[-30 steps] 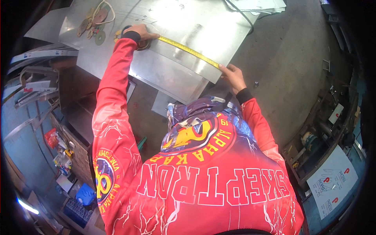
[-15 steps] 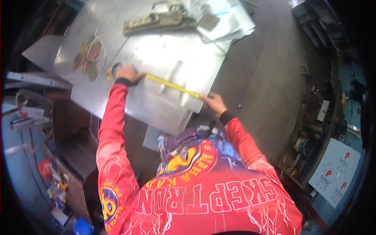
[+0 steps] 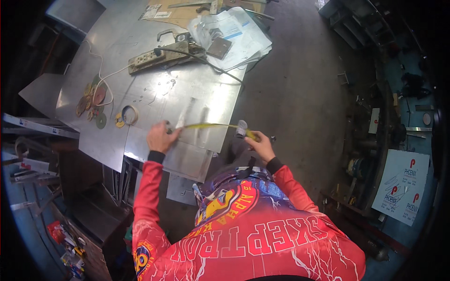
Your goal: The person flips through paper documents, measures a bent metal sheet with a tape measure, peels protective film off the metal sheet, and retrieves metal plates to place them on the workbench.
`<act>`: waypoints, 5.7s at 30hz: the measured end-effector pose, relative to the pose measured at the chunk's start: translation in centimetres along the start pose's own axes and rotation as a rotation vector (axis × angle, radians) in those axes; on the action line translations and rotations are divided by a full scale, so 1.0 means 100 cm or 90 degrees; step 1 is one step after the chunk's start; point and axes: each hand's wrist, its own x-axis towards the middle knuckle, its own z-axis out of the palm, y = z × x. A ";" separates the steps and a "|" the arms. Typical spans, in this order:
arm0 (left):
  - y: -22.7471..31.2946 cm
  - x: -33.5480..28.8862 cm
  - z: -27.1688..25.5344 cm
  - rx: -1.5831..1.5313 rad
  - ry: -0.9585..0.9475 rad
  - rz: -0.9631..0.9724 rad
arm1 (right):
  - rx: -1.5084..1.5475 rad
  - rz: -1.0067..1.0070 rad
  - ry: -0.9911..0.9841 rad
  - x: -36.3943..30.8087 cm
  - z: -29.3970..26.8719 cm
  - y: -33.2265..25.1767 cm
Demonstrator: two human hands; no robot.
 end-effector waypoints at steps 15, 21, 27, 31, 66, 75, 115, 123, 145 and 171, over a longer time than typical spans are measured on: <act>0.255 0.023 0.032 -0.299 -0.361 0.035 | 0.031 -0.167 0.193 0.027 -0.199 -0.074; 0.353 0.071 0.064 -0.233 -0.421 0.036 | -0.119 -0.236 0.361 0.022 -0.327 -0.063; 0.402 0.142 0.096 -0.298 -0.320 0.017 | 0.160 -0.140 0.407 0.033 -0.408 -0.070; 0.428 0.234 0.120 -0.338 -0.185 0.160 | 0.126 -0.089 0.409 0.074 -0.451 -0.099; 0.539 0.833 0.264 -1.286 0.242 -0.692 | -0.012 -0.036 0.236 0.703 -0.889 -0.390; 0.507 0.883 0.267 -1.205 0.422 -0.803 | -0.213 -0.213 0.116 0.899 -0.894 -0.624; 0.867 1.007 0.273 -0.542 1.052 -0.931 | -0.334 -0.396 -0.838 1.349 -0.530 -0.980; 0.913 1.043 0.269 -0.458 1.057 -0.967 | -0.256 -0.392 -0.965 1.308 -0.493 -0.970; 0.788 1.000 0.258 -0.140 0.895 -0.851 | -0.330 -0.423 -0.677 1.254 -0.491 -0.967; 0.580 1.004 0.124 -0.037 0.258 -0.882 | -0.755 -0.781 -0.664 1.250 -0.280 -1.049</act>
